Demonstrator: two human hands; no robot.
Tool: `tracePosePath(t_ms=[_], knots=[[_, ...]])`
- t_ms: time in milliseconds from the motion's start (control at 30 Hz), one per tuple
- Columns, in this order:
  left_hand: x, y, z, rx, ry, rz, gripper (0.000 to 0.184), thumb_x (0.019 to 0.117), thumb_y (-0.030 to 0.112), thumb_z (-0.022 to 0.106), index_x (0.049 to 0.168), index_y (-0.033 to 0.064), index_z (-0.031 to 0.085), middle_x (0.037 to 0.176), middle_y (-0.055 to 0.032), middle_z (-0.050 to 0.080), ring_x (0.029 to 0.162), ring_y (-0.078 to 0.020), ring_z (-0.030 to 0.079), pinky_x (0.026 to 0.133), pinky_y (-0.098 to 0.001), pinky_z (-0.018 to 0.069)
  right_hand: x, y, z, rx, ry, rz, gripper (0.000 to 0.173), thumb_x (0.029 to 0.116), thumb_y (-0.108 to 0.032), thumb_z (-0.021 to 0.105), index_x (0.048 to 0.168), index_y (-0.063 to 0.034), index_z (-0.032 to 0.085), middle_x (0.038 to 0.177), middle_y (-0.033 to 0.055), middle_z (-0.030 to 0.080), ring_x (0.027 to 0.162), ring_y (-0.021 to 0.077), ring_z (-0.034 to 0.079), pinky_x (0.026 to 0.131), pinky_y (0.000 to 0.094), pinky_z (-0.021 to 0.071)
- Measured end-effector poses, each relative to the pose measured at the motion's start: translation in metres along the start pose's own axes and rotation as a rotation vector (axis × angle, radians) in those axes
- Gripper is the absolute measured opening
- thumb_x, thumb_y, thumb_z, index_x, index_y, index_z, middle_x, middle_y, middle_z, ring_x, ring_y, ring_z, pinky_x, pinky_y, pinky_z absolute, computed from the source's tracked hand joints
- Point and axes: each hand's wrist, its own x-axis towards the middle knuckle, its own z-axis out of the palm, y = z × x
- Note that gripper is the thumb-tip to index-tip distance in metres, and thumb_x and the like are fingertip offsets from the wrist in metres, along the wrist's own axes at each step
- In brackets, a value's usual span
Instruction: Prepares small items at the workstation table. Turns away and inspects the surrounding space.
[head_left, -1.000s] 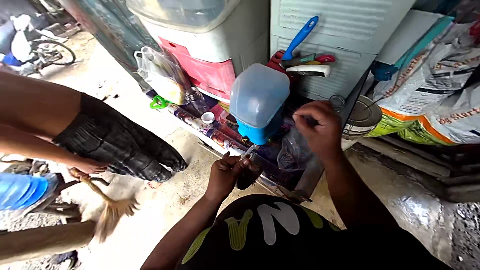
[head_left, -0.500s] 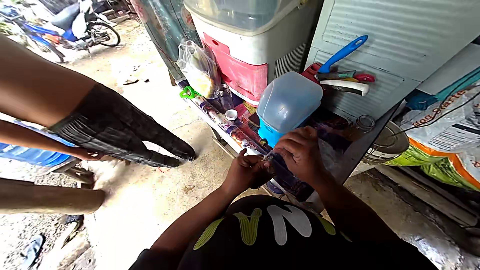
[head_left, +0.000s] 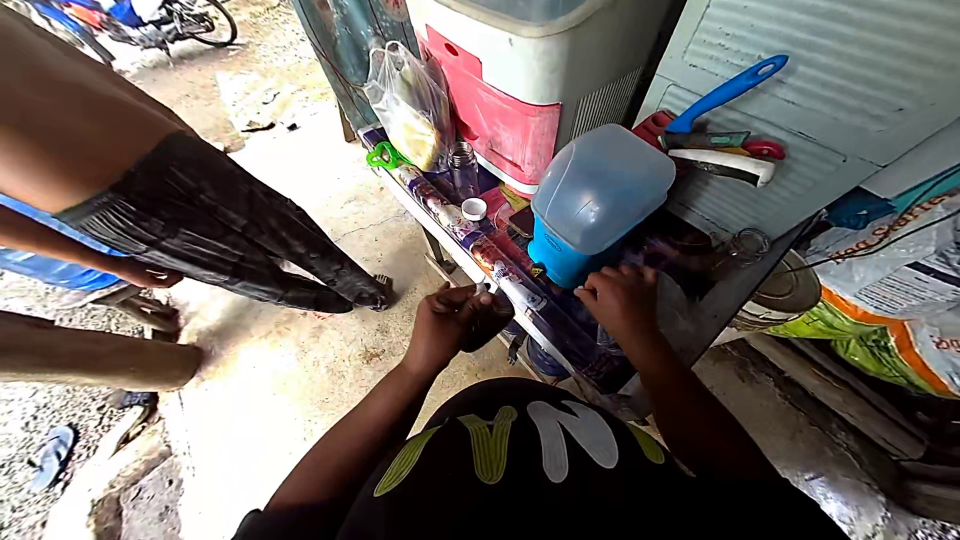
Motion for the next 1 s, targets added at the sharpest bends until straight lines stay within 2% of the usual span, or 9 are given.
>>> tracePosePath(t_ms=[67, 167, 300, 433, 533, 667, 767, 867, 1000], knots=[[0.001, -0.002, -0.013, -0.008, 0.044, 0.001, 0.014, 0.0975, 0.005, 0.064, 0.092, 0.0037, 0.077, 0.093, 0.002, 0.076, 0.094, -0.0015, 0.067, 0.104, -0.0336, 0.0472, -0.001, -0.008, 0.009, -0.041, -0.156, 0.084, 0.011, 0.0932, -0.005, 0.068, 0.099, -0.0001, 0.076, 0.099, 0.0235, 0.072, 0.101, 0.0473, 0.066, 0.099, 0.0729, 0.0356], [0.008, -0.01, -0.032, -0.026, 0.092, 0.034, 0.015, 0.0981, 0.005, 0.063, 0.091, 0.003, 0.076, 0.096, 0.0002, 0.076, 0.096, -0.0033, 0.068, 0.102, -0.0332, 0.0496, -0.002, -0.007, 0.006, -0.019, -0.215, 0.129, 0.033, 0.0948, -0.001, 0.062, 0.126, -0.0036, 0.072, 0.121, 0.0251, 0.069, 0.115, 0.0525, 0.06, 0.102, 0.0789, 0.0286], [0.018, -0.022, -0.062, -0.043, 0.094, 0.059, 0.015, 0.098, 0.005, 0.063, 0.091, 0.0018, 0.076, 0.101, -0.0034, 0.077, 0.103, -0.0068, 0.07, 0.112, -0.0405, 0.0438, -0.004, -0.008, -0.004, -0.026, -0.062, 0.163, 0.025, 0.0957, -0.022, 0.07, 0.098, 0.0026, 0.076, 0.11, 0.0272, 0.071, 0.111, 0.0545, 0.062, 0.1, 0.0804, 0.0302], [0.031, -0.038, -0.1, -0.071, 0.07, 0.124, 0.016, 0.0972, 0.005, 0.064, 0.088, 0.004, 0.076, 0.099, -0.0002, 0.077, 0.1, -0.0041, 0.068, 0.105, -0.0346, 0.0461, -0.005, -0.018, -0.008, -0.03, -0.042, 0.291, 0.028, 0.095, -0.011, 0.069, 0.121, 0.0, 0.072, 0.116, 0.0305, 0.068, 0.114, 0.0568, 0.059, 0.101, 0.0836, 0.0247], [0.046, -0.051, -0.136, -0.067, 0.021, 0.199, 0.016, 0.0964, 0.005, 0.064, 0.086, 0.0057, 0.076, 0.097, 0.0007, 0.077, 0.102, -0.0049, 0.068, 0.107, -0.0358, 0.046, -0.009, -0.042, -0.004, -0.039, 0.17, 0.35, 0.036, 0.1002, -0.03, 0.063, 0.105, 0.0039, 0.075, 0.102, 0.0288, 0.072, 0.102, 0.0535, 0.065, 0.1, 0.0814, 0.0288], [0.069, -0.063, -0.186, -0.017, -0.107, 0.303, 0.016, 0.0964, 0.008, 0.065, 0.087, 0.0004, 0.075, 0.114, -0.0086, 0.074, 0.119, -0.0152, 0.064, 0.109, -0.0383, 0.0458, -0.005, -0.098, 0.02, 0.048, 0.294, 0.17, 0.035, 0.1, -0.029, 0.061, 0.103, 0.0027, 0.076, 0.094, 0.0238, 0.073, 0.092, 0.0464, 0.068, 0.087, 0.0702, 0.0463], [0.093, -0.058, -0.214, 0.023, -0.261, 0.445, 0.018, 0.0962, 0.01, 0.066, 0.083, 0.0, 0.074, 0.128, -0.0108, 0.069, 0.133, -0.02, 0.055, 0.116, -0.0405, 0.0408, 0.008, -0.16, 0.052, 0.295, 0.159, 0.055, 0.036, 0.0959, -0.03, 0.066, 0.114, -0.0005, 0.075, 0.114, 0.0225, 0.071, 0.107, 0.0411, 0.067, 0.093, 0.063, 0.05], [0.117, -0.054, -0.226, 0.061, -0.416, 0.556, 0.02, 0.0952, 0.017, 0.067, 0.086, 0.0025, 0.078, 0.14, -0.0118, 0.063, 0.145, -0.0264, 0.042, 0.122, -0.0476, 0.0293, 0.031, -0.21, 0.075, 0.511, 0.044, -0.072, 0.061, 0.0929, -0.045, 0.069, 0.136, -0.002, 0.064, 0.142, 0.0207, 0.06, 0.131, 0.0379, 0.056, 0.107, 0.0601, 0.0451], [0.141, -0.059, -0.22, -0.012, -0.634, 0.569, 0.019, 0.0939, 0.017, 0.068, 0.088, 0.0029, 0.079, 0.145, -0.0101, 0.06, 0.153, -0.0315, 0.03, 0.126, -0.0504, 0.0216, 0.085, -0.234, 0.063, 0.599, -0.031, -0.304, 0.064, 0.0988, -0.049, 0.058, 0.139, 0.0006, 0.06, 0.148, 0.0146, 0.056, 0.14, 0.0278, 0.049, 0.115, 0.0542, 0.0386]])
